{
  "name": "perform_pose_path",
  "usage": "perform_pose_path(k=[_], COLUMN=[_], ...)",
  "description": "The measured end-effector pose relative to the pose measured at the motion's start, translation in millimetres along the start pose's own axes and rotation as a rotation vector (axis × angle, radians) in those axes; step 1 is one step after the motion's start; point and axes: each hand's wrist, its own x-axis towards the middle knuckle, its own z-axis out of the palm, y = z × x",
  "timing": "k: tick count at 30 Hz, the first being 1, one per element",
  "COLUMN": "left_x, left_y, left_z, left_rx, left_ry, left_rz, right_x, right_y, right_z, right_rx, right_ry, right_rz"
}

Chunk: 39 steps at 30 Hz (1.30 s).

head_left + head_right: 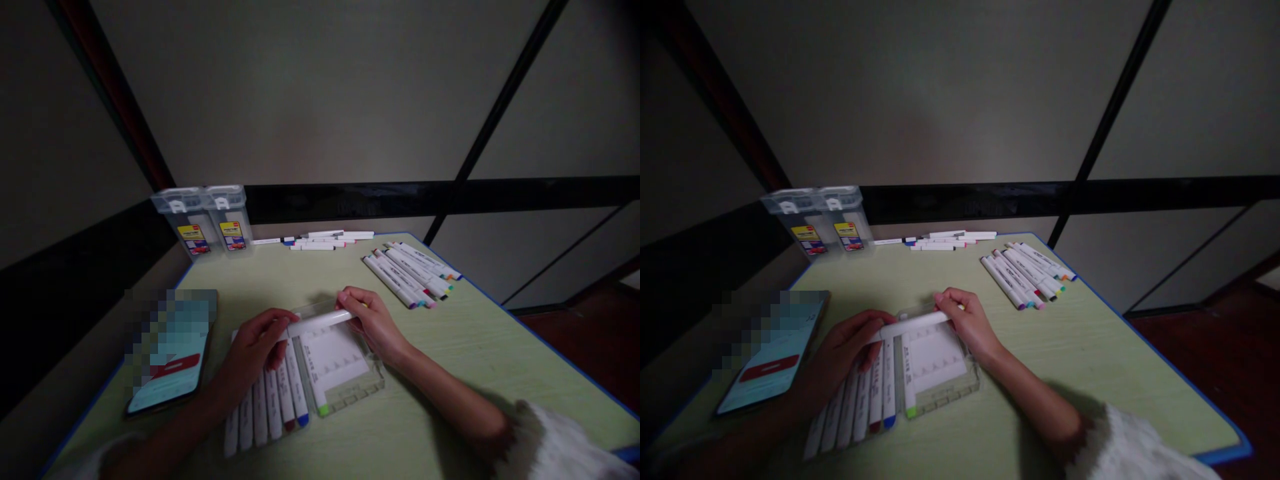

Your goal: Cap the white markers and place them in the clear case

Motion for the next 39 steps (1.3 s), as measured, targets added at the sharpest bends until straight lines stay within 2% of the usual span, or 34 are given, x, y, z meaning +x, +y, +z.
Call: perform_pose_path(k=[13,24,39], left_x=[1.3,-0.6,0.6], left_y=[0.3,-0.3,1.7], left_z=[-3.4,0.3,0.3], left_rx=[0.056,-0.083,-0.034], left_ry=[0.009,0.01,0.02], left_rz=[0.014,-0.041,-0.04], right_x=[-1.1,-1.5,-0.3], right_y=[-0.9,-1.7,-1.2], right_z=[0.1,1.8,1.3], right_rx=[-0.033,-0.068,-0.043], right_ry=[0.025,0.002,0.003], right_rz=[-0.011,-0.012,-0.02])
